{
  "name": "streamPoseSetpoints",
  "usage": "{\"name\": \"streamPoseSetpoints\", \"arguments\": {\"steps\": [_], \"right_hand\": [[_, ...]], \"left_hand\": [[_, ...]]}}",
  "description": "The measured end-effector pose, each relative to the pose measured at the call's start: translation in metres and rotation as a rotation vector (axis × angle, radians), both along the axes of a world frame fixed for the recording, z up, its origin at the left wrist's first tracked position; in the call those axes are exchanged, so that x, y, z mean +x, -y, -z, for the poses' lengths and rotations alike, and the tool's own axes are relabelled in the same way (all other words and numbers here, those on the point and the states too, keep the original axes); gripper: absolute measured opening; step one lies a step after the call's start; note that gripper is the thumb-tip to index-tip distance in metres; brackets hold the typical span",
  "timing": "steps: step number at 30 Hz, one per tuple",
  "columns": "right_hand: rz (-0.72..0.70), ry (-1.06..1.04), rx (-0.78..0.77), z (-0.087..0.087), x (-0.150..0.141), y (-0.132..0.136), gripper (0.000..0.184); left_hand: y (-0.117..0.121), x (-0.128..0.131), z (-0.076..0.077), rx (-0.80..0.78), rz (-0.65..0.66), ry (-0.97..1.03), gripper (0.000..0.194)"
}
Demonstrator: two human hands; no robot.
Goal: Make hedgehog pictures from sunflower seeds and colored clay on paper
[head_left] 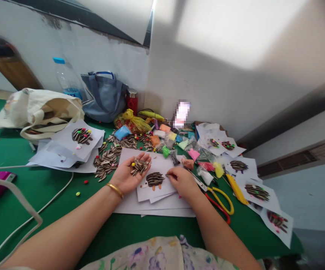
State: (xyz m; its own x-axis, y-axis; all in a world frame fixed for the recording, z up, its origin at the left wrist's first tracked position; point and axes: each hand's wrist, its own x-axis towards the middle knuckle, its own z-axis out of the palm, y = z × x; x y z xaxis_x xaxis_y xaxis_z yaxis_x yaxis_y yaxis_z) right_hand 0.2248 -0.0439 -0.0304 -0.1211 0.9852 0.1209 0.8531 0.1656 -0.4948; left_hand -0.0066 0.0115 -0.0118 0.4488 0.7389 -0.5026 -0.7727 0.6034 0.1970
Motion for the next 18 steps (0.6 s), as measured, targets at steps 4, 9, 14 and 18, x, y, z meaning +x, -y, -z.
{"name": "streamPoseSetpoints", "arguments": {"steps": [4,9,14,18], "right_hand": [[-0.036,0.024,0.078,-0.0013,0.0017,0.0004,0.015],[-0.064,-0.101,0.019,-0.0001,-0.0003,0.0007,0.018],[-0.049,-0.132,0.004,0.0028,-0.002,0.0008,0.018],[-0.09,-0.107,0.027,0.0045,-0.003,-0.0001,0.02]], "left_hand": [[-0.0001,0.0,0.0004,0.007,0.003,-0.01,0.032],[-0.0001,0.0002,-0.0001,-0.001,-0.004,-0.019,0.033],[-0.0005,0.0003,0.0009,-0.005,-0.001,-0.01,0.033],[-0.0004,0.0002,0.0008,-0.006,-0.003,-0.01,0.031]]}}
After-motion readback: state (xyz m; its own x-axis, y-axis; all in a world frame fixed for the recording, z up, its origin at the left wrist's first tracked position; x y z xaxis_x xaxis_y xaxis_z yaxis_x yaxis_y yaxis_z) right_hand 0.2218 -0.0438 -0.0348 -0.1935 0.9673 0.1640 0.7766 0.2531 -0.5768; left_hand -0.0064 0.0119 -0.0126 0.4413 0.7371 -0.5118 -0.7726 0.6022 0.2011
